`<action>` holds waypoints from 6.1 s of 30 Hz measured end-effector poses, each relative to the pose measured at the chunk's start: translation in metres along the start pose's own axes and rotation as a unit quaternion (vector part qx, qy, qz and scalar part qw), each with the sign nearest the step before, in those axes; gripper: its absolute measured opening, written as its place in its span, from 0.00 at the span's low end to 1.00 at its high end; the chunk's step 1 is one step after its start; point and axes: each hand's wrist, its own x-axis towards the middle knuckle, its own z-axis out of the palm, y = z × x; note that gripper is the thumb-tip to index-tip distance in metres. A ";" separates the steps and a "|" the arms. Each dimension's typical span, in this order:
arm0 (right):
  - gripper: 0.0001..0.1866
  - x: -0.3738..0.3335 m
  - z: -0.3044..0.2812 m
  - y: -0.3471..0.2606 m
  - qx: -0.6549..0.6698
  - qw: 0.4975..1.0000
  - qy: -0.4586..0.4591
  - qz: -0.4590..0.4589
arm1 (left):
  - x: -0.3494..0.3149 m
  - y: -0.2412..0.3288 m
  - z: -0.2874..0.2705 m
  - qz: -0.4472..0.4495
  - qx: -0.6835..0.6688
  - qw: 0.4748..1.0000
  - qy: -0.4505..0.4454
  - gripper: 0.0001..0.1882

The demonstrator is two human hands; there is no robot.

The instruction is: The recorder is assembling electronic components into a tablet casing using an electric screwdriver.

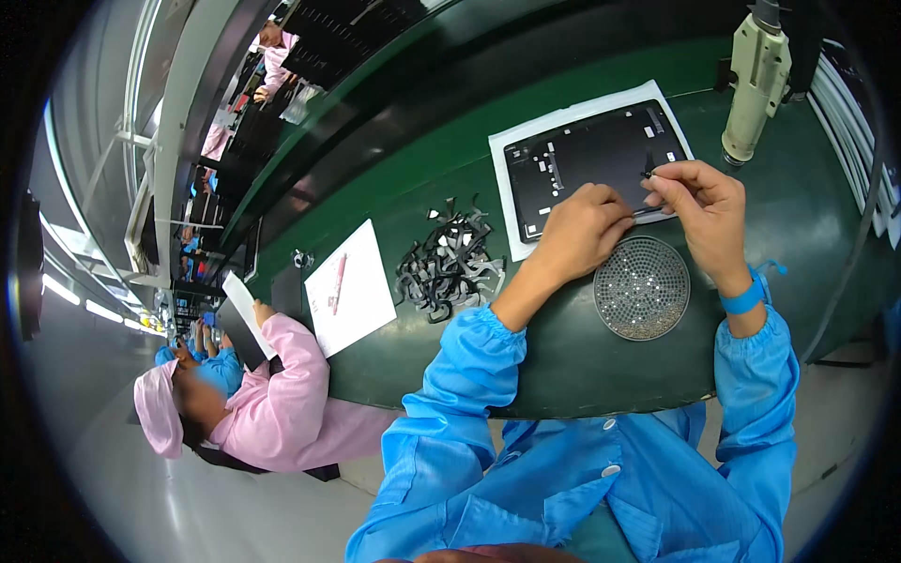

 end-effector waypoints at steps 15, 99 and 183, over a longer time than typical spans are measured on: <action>0.03 0.020 0.003 0.039 -0.273 0.951 -0.091 -0.109 | -0.034 -0.014 -0.006 0.036 0.029 0.996 0.075 0.06; 0.14 0.002 0.049 0.000 -0.031 0.994 -0.109 -0.005 | -0.029 -0.006 -0.010 -0.028 -0.021 0.999 -0.007 0.06; 0.17 0.022 0.063 0.003 -0.034 0.993 -0.065 -0.089 | -0.025 -0.015 -0.025 -0.137 -0.214 0.966 -0.037 0.15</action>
